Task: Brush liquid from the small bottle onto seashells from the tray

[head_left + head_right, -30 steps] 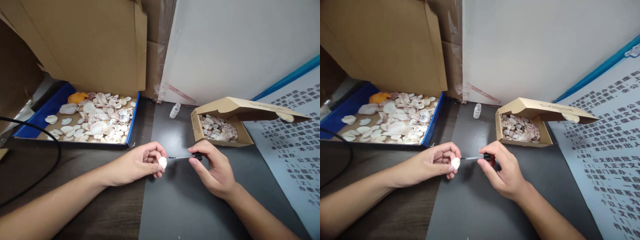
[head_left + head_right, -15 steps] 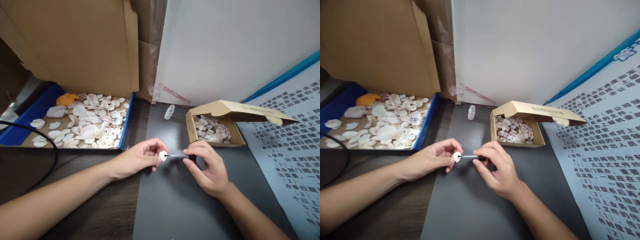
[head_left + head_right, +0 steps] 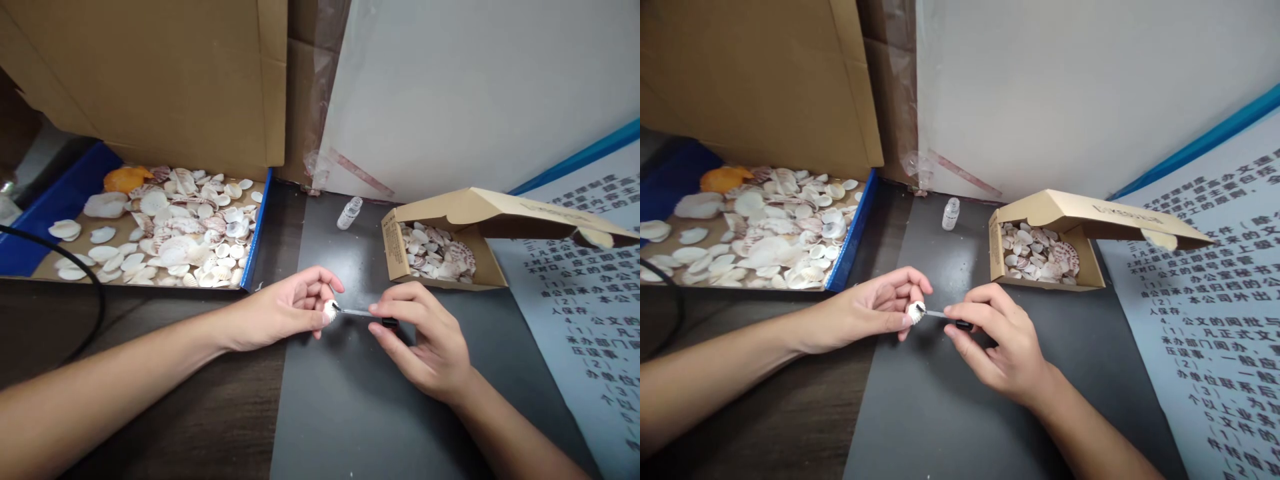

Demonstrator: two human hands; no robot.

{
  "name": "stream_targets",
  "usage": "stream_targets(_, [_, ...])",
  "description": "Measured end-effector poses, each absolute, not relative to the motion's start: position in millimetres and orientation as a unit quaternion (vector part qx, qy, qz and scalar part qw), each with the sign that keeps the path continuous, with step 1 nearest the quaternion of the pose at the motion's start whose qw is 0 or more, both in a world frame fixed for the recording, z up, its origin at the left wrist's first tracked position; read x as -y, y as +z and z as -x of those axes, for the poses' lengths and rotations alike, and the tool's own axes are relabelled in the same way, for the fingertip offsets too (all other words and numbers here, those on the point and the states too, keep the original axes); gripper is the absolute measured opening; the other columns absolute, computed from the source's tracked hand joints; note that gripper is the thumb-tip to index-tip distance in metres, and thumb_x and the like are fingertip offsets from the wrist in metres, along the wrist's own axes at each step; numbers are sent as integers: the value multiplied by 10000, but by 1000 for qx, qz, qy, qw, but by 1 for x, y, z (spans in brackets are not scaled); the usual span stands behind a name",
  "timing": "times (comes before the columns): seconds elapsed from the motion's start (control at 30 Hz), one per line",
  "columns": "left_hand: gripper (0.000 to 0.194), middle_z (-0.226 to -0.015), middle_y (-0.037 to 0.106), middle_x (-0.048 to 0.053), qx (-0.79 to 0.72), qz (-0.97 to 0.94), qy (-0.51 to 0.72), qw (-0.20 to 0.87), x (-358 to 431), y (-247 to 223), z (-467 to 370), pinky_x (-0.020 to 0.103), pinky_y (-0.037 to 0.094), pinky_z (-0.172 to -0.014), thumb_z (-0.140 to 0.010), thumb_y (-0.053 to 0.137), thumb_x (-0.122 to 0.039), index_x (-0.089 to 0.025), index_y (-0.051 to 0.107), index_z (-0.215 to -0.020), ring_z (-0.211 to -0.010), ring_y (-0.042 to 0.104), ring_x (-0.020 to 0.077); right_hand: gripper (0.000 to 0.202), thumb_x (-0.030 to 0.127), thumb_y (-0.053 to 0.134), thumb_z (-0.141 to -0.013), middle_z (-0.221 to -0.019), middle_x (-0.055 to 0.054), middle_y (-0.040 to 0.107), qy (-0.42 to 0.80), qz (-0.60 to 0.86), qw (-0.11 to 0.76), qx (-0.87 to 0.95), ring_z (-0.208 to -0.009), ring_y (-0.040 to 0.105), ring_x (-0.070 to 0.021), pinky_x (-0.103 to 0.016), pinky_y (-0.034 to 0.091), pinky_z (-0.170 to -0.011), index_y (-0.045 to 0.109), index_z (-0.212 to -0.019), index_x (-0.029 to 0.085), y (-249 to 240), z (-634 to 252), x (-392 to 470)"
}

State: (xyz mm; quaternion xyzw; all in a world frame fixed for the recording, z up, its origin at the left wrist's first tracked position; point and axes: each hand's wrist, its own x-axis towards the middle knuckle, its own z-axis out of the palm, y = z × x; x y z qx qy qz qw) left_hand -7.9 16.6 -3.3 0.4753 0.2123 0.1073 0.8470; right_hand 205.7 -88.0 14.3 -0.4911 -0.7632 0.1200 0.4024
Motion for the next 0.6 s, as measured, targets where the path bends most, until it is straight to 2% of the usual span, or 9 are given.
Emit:
stream_targets(0.43, [252, -853, 524, -29, -191, -490, 113, 843, -17, -9, 11, 237, 483, -711, -901, 684, -236, -170, 558, -1110, -737, 526, 85, 264, 37, 664, -858, -926, -36, 574, 120, 467, 412, 773, -668, 569, -92, -195, 520, -548, 648, -1076, 185, 10, -204, 90])
stream_targets(0.6, [286, -858, 545, -28, -199, -441, 118, 867, -18, -10, 10, 243, 493, -709, -883, 706, -217, -164, 559, -1122, -722, 539, 81, 237, 35, 663, -855, -919, -40, 572, 105, 474, 398, 779, -681, 583, -100, -217, 520, -568, 665, -1047, 173, 12, -205, 90])
